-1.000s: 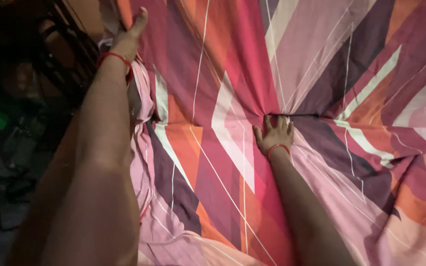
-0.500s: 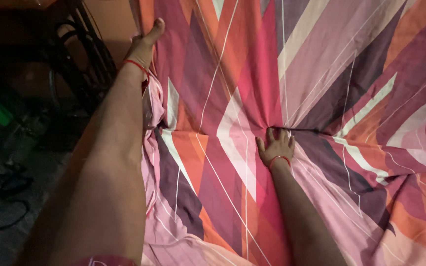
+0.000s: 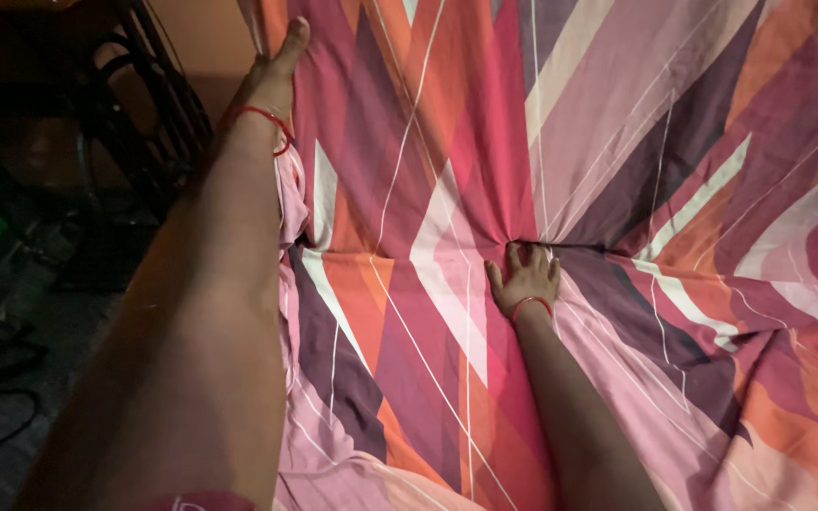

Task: The person spreads and smooths a patterned bedsheet over a mattress, tucking the edges under and aligning the fabric across the surface. The person repeatedly smooths the sheet with both hands to remove wrinkles and ensure even coverage.

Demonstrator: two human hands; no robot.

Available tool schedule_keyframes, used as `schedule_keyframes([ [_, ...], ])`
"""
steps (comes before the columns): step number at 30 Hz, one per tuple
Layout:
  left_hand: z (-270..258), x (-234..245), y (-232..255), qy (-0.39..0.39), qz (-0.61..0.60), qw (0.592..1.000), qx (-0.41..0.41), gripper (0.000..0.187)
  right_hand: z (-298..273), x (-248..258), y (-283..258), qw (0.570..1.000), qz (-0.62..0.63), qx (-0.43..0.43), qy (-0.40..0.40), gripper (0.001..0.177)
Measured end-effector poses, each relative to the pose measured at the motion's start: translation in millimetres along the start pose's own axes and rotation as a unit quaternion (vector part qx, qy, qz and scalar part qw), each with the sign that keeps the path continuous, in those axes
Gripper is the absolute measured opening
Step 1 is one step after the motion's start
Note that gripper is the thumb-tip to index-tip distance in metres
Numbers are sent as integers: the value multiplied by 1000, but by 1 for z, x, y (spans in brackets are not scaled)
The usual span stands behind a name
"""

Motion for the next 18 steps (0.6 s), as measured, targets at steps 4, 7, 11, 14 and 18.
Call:
schedule_keyframes([
  [4,20,-9,-8,157,99,982,-25,122,0,-2,0,1000,-10,-3,-9,72],
  [7,-3,-2,3,322,255,908,-89,105,-1,-5,0,1000,-23,3,4,71],
  [11,-69,-15,32,390,223,864,-225,77,0,-9,-1,999,-39,6,4,71],
  [14,-139,-62,20,430,141,850,-269,70,-1,-12,0,999,-50,7,8,72],
  [18,-211,-93,-31,369,133,886,-246,72,7,-10,1,998,-58,10,20,72],
])
Point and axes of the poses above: each hand's wrist, its own z-axis towards the middle knuckle, its own x-axis out of the back of the hand, y = z × x, the point moved 6 cm from there along z, towards the middle knuckle, and after that the axes turned 2 degrees about y, right-handed, at the moved point
